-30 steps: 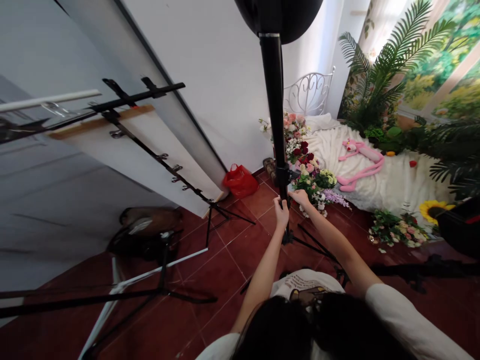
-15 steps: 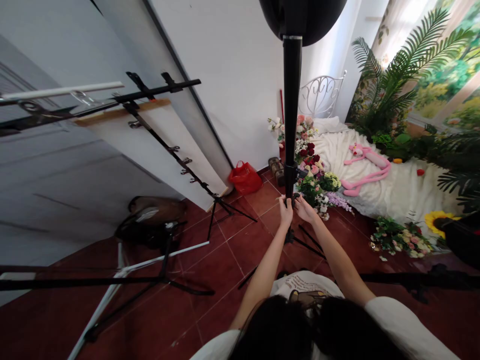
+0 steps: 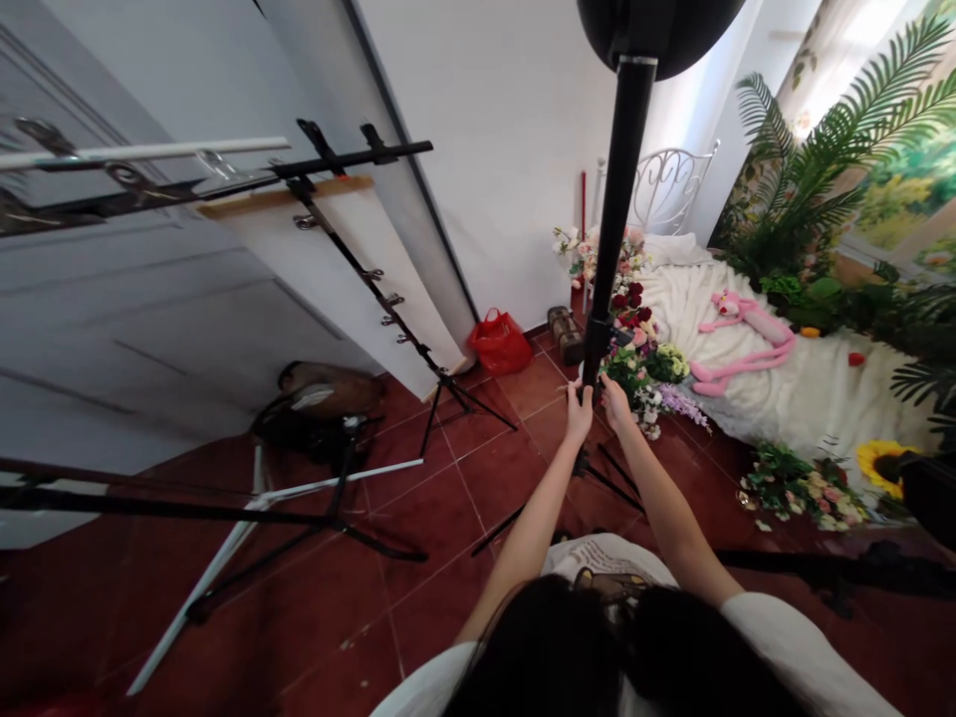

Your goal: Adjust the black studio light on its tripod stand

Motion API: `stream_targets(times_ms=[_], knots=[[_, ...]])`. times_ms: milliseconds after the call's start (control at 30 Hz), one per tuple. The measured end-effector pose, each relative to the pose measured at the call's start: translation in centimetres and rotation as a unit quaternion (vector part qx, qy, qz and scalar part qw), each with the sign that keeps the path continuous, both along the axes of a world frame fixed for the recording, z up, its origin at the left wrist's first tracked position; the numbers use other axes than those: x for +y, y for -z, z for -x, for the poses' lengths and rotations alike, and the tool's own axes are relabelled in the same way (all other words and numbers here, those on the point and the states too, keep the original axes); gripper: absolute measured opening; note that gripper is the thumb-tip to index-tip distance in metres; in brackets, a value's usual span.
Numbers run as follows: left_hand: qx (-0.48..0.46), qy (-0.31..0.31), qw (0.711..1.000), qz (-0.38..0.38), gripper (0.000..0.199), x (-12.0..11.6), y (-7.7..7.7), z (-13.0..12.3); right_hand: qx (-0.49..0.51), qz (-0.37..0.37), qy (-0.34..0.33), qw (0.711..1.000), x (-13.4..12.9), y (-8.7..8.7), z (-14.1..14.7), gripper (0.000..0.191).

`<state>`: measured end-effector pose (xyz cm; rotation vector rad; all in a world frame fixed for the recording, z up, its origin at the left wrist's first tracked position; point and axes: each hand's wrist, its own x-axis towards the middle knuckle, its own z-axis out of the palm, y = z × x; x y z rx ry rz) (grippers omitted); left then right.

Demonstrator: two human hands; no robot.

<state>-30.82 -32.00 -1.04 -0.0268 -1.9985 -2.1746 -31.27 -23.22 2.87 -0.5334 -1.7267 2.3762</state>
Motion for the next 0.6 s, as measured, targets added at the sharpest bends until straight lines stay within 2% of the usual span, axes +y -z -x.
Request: stream_targets(times_ms=[100, 200, 300, 367, 433, 500, 567, 600], knots=[[-0.006, -0.011, 1.000, 0.006, 0.046, 0.2, 0.0, 0.0, -0.021, -0.001, 0.068, 0.997, -0.4, -0.8, 0.3, 0.051], [-0.004, -0.024, 1.000, 0.007, 0.045, 0.4, -0.2, 0.0, -0.027, -0.057, 0.116, 0.991, -0.8, -1.5, 0.5, 0.058], [0.009, -0.043, 0.999, 0.002, 0.047, 0.7, -0.4, -0.3, -0.030, -0.081, 0.085, 0.993, -0.4, -1.6, 0.1, 0.056], [0.017, -0.064, 0.998, 0.008, 0.049, 1.0, 0.0, -1.1, -0.030, -0.055, 0.036, 0.997, 0.4, -1.2, -1.0, 0.049], [-0.003, -0.109, 0.994, 0.024, 0.051, 1.5, 1.1, -2.6, -0.026, -0.007, -0.008, 1.000, 2.0, -0.4, -2.8, 0.042], [-0.071, -0.177, 0.980, 0.048, 0.053, 2.4, 2.9, -4.9, -0.019, 0.034, -0.027, 0.999, 4.0, 0.6, -5.2, 0.036], [-0.170, -0.216, 0.958, 0.078, 0.059, 3.9, 5.1, -7.5, -0.024, 0.057, -0.009, 0.998, 6.5, 1.6, -8.3, 0.030], [-0.211, -0.199, 0.953, 0.086, 0.062, 4.8, 6.1, -8.9, -0.031, 0.069, 0.008, 0.997, 7.7, 2.1, -10.0, 0.025]])
